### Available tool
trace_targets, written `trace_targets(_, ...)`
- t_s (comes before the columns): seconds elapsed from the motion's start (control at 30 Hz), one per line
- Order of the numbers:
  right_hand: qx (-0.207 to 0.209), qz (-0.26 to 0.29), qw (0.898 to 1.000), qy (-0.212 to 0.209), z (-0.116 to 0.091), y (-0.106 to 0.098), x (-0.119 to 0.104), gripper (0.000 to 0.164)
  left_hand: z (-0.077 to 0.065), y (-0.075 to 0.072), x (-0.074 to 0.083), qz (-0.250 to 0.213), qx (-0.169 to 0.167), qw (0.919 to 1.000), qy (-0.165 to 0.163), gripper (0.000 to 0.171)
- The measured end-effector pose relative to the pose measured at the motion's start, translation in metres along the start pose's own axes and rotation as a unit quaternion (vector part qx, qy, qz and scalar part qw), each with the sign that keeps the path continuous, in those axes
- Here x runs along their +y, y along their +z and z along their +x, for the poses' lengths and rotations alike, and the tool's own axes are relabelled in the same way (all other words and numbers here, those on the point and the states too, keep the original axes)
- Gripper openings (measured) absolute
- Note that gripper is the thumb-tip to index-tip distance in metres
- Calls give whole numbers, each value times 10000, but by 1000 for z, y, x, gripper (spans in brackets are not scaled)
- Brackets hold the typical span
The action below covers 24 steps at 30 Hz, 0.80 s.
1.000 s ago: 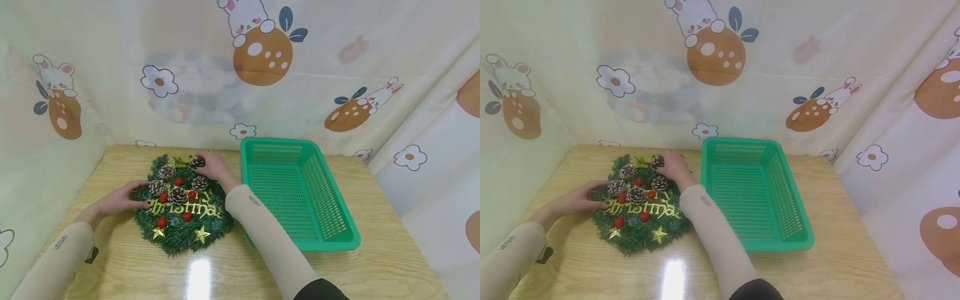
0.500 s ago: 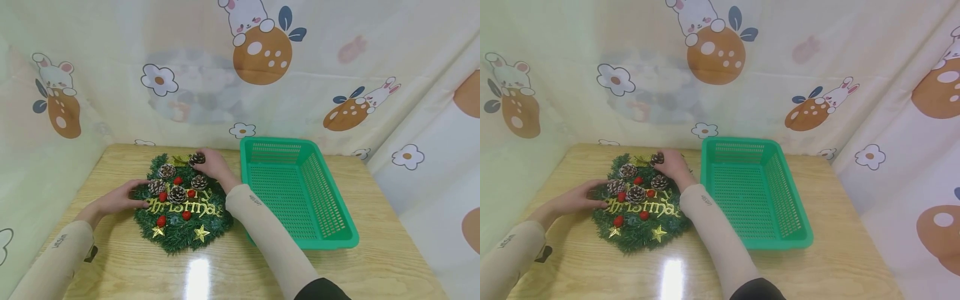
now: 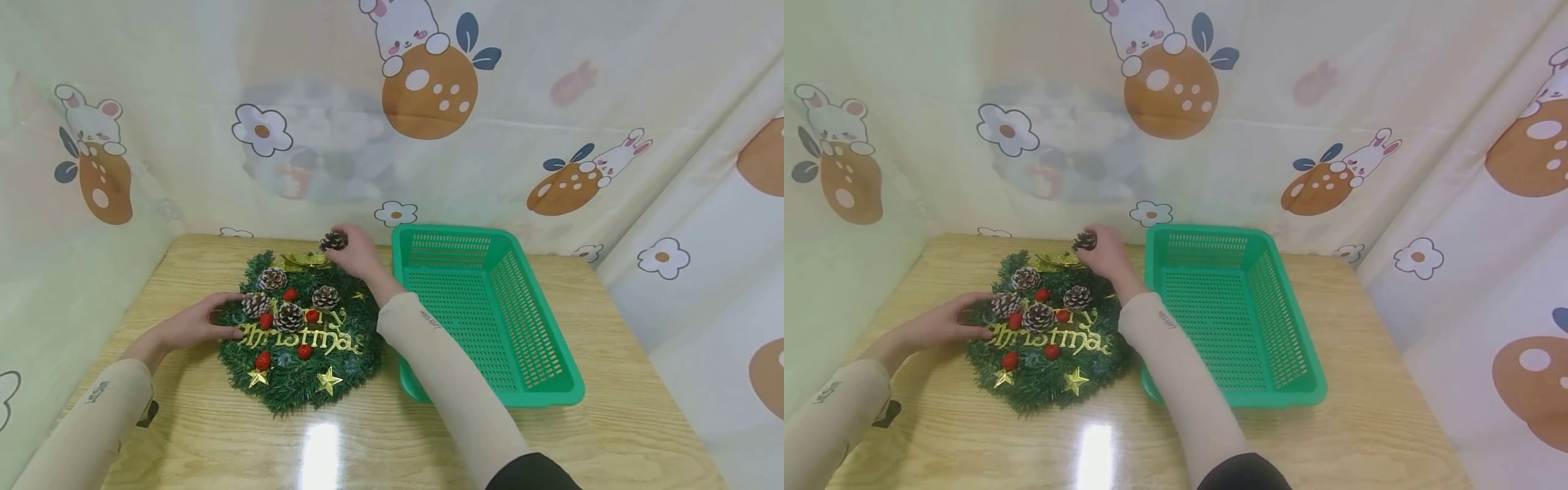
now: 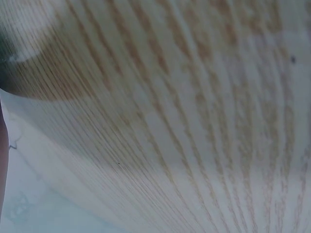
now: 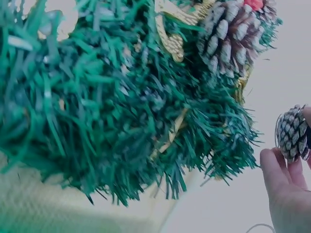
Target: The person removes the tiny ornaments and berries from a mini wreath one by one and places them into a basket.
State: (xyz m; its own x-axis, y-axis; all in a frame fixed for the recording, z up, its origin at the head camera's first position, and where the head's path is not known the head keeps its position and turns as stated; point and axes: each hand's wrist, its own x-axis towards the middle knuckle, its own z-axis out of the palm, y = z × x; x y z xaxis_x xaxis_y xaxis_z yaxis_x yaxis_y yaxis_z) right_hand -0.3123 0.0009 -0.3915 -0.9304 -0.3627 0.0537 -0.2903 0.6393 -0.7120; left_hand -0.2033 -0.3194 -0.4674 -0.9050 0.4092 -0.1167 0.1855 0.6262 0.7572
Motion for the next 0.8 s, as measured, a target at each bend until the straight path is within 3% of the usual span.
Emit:
trace_targets(0.43, 265, 686, 9969, 263, -1, -31, -7, 54, 0, -2, 0, 14, -20, 10000, -26, 80)
trace_targets(0.8, 260, 842, 9959, 219, -10, -60, -7, 54, 0, -1, 0, -32, -90, 10000, -20, 80)
